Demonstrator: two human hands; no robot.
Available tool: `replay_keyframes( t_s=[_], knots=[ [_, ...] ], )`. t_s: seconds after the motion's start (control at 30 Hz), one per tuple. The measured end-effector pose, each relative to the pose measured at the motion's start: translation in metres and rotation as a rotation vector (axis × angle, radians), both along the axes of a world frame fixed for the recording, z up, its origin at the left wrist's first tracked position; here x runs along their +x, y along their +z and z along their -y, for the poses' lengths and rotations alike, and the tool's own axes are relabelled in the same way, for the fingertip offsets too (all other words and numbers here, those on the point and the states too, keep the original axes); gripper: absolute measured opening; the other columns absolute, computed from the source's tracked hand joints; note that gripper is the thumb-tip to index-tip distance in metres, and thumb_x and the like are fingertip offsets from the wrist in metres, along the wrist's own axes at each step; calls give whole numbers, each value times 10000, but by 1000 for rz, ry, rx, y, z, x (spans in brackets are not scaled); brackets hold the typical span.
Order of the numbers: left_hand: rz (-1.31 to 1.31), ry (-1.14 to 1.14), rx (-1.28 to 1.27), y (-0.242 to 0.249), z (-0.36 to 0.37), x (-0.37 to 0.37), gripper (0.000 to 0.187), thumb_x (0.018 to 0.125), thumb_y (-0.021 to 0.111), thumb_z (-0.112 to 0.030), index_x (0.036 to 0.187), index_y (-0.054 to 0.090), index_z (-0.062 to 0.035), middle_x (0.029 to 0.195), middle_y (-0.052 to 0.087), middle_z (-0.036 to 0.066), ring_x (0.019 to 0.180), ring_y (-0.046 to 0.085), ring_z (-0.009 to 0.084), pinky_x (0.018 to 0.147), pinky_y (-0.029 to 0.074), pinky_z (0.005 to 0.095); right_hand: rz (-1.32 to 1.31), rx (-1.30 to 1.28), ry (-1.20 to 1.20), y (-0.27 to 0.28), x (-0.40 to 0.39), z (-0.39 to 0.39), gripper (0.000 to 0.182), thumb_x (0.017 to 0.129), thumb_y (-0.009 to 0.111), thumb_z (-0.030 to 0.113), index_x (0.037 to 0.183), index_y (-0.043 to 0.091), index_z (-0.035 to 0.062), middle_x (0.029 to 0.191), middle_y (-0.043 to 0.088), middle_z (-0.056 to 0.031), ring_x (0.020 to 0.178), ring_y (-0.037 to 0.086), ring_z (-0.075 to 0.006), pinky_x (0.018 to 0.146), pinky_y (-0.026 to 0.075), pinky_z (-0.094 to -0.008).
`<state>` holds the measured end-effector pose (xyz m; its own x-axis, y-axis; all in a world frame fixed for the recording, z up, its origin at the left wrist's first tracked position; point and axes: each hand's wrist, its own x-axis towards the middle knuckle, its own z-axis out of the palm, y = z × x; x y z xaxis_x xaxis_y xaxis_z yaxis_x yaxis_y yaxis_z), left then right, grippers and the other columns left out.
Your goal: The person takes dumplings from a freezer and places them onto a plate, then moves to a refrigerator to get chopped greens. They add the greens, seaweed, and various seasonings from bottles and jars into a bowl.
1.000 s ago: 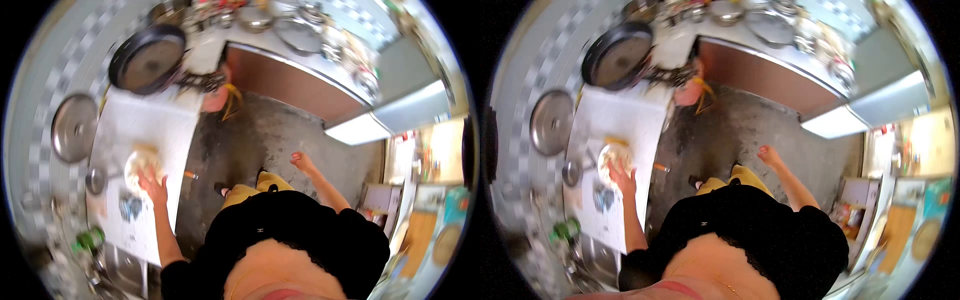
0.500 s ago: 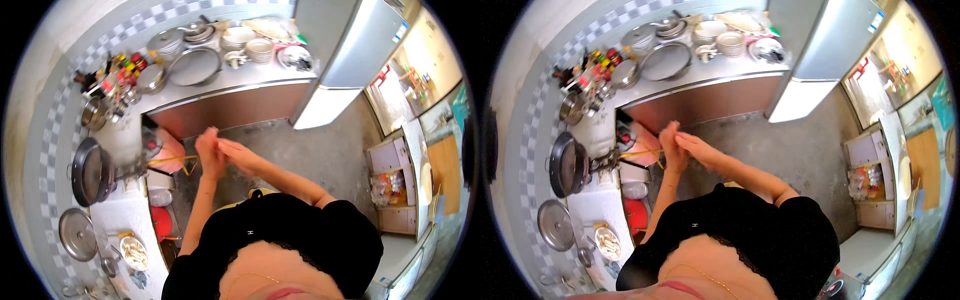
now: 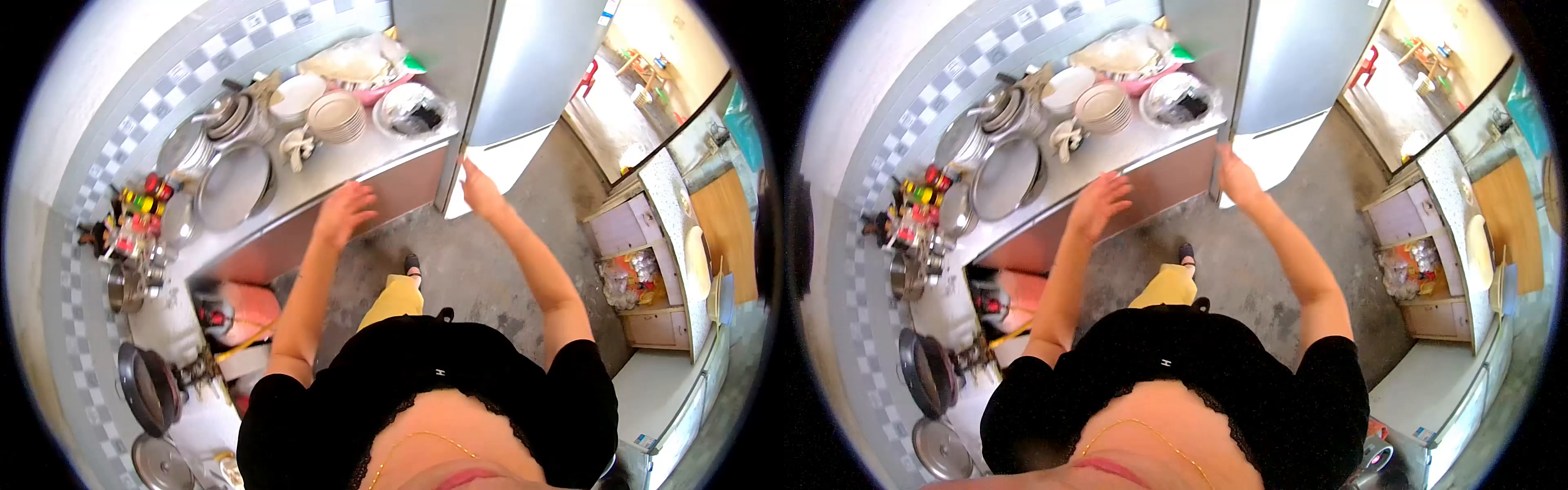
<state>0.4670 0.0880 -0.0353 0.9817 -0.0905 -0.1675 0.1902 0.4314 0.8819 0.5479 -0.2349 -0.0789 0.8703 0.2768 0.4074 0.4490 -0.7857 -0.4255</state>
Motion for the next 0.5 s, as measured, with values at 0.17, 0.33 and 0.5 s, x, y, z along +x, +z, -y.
replay_keyframes(
  t_s=[0.17,0.33,0.5],
  knots=[
    [-142,350,391,-92,-91,186,487,921,587,-359,1141,490,65,1065,574,170,918,626,260,672,572,379,454,-232,48,175,113,37,378,816,589,35,1191,543,44,1210,566,-169,1140,528,-358,968,441,-440],
    [-235,489,490,-81,-89,240,540,902,602,-390,1116,455,83,799,617,186,577,632,243,485,550,354,735,-1054,-146,222,201,54,302,875,571,197,1140,550,53,1248,512,-112,1286,378,-281,1131,234,-457],
    [-329,414,673,-50,-77,258,304,895,413,-141,1174,450,-27,648,633,140,417,576,190,367,459,303,629,-917,92,222,217,59,147,790,598,131,916,582,58,970,541,-72,1087,486,-239,1058,323,-369]
  ],
)
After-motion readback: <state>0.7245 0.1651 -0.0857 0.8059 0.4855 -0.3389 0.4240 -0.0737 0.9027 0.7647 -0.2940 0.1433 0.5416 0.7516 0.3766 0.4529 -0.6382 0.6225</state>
